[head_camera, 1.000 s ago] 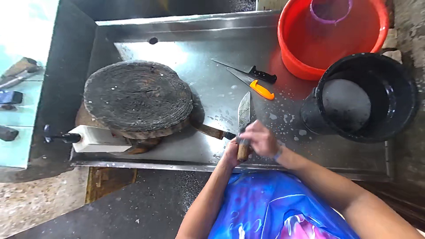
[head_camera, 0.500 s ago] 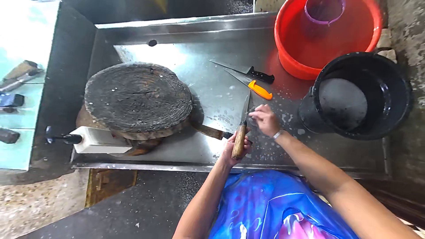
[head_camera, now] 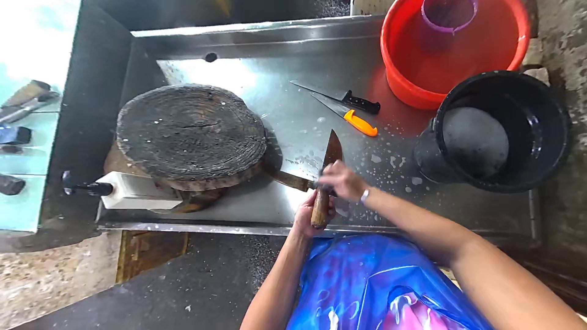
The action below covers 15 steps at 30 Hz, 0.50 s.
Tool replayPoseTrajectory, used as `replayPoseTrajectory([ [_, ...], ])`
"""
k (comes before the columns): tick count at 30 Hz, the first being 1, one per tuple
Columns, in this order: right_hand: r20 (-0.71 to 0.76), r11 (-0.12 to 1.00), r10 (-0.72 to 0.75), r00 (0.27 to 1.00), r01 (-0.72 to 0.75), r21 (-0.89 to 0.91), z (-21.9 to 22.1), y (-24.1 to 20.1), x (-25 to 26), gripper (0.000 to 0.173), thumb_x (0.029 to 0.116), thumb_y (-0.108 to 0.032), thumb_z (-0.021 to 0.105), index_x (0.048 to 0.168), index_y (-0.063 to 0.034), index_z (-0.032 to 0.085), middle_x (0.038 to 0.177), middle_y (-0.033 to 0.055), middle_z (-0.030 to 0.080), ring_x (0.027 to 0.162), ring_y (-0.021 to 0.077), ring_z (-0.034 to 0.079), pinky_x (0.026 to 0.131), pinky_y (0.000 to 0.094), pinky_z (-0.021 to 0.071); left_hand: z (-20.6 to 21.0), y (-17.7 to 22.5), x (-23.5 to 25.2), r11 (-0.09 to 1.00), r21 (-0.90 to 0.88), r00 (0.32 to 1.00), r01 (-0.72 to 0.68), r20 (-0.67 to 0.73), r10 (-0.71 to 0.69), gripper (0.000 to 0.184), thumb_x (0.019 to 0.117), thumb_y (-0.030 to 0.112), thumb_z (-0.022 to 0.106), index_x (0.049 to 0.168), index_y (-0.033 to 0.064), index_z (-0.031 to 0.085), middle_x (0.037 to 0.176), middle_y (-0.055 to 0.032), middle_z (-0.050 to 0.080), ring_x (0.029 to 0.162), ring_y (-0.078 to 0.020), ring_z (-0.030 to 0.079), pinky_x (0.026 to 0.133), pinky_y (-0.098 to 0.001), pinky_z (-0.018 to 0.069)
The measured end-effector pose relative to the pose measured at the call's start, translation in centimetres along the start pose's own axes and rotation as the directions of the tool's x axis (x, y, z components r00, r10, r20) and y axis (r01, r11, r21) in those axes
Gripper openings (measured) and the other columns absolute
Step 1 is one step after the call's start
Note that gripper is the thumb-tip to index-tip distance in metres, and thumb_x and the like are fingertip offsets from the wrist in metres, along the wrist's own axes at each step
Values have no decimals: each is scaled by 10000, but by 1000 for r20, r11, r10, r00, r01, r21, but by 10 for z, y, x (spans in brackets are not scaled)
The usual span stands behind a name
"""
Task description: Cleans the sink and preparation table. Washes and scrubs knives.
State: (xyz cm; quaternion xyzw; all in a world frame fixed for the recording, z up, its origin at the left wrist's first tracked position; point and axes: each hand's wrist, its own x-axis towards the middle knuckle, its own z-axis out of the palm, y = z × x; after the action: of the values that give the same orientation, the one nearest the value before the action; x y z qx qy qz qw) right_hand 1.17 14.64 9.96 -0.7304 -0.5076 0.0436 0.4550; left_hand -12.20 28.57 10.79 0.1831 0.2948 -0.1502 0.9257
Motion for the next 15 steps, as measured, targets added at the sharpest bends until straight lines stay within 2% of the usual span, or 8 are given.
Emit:
replayPoseTrajectory([
  [1, -22, 997, 71, 997, -72, -33, -5, 13, 5, 292, 920, 20, 617, 1082, -134, 804, 1128, 137, 721, 1097, 310, 651, 992, 463, 541, 1, -2, 2, 1000, -20, 1000, 9, -1, -9, 644, 1095, 521, 186, 1327, 59, 571, 935, -135, 638, 730, -212, 628, 668, -332, 556],
  [2, -51, 993, 109, 993, -111, -42, -7, 9, 7, 254, 935, -1, 626, 1077, -119, 800, 1127, 135, 709, 1098, 306, 638, 991, 457, 536, 5, -3, 2, 1000, -25, 1000, -5, -23, 5, 651, 1092, 521, 182, 1341, 60, 568, 937, -134, 636, 727, -210, 625, 668, -334, 555],
  [4, -61, 998, 59, 996, -59, -5, -4, -28, 2, 241, 917, -12, 636, 1070, -104, 797, 1107, 132, 701, 1109, 283, 634, 999, 434, 537, 21, -1, -1, 996, 29, 989, -79, -124, 82, 636, 1084, 532, 174, 1145, 90, 627, 883, -106, 679, 739, -198, 660, 678, -363, 573],
  [5, -49, 999, 5, 999, -3, 40, 2, -42, -9, 241, 921, 1, 630, 1066, -93, 798, 1096, 141, 704, 1109, 280, 634, 1003, 426, 534, 22, -3, -2, 992, 83, 986, -94, -131, 105, 640, 1079, 563, 190, 1093, 125, 658, 858, -75, 701, 737, -173, 678, 669, -349, 586],
  [7, -78, 999, 19, 997, -16, 34, 6, -26, -19, 284, 915, 28, 612, 1079, -107, 801, 1105, 144, 709, 1089, 280, 648, 987, 421, 543, 21, -5, 6, 987, 137, 989, -79, -114, 95, 629, 1082, 575, 225, 1127, 109, 646, 871, -87, 689, 733, -184, 673, 662, -340, 585],
  [10, -205, 974, 211, 956, -224, -42, -8, 3, -17, 218, 957, -14, 622, 1082, -75, 790, 1132, 140, 694, 1072, 298, 639, 962, 451, 542, 21, -8, 15, 997, 78, 984, -27, -175, 41, 598, 1085, 561, 274, 1151, 56, 587, 860, -118, 641, 689, -207, 651, 634, -328, 579],
  [13, -201, 993, 109, 974, -98, 65, -14, -34, -24, 215, 914, -18, 642, 1069, -60, 785, 1095, 136, 695, 1104, 270, 636, 995, 419, 540, 32, -3, 9, 976, 213, 972, -34, -220, 82, 574, 1098, 517, 251, 1112, 86, 631, 846, -108, 690, 713, -203, 678, 639, -351, 584],
  [15, -137, 998, 40, 990, -34, 46, -9, -18, -34, 241, 919, 12, 629, 1072, -77, 793, 1085, 150, 710, 1083, 286, 652, 989, 426, 545, 35, 4, 12, 945, 322, 957, 55, -286, 42, 572, 1099, 516, 251, 1120, 83, 624, 830, -112, 685, 684, -210, 667, 608, -357, 570],
])
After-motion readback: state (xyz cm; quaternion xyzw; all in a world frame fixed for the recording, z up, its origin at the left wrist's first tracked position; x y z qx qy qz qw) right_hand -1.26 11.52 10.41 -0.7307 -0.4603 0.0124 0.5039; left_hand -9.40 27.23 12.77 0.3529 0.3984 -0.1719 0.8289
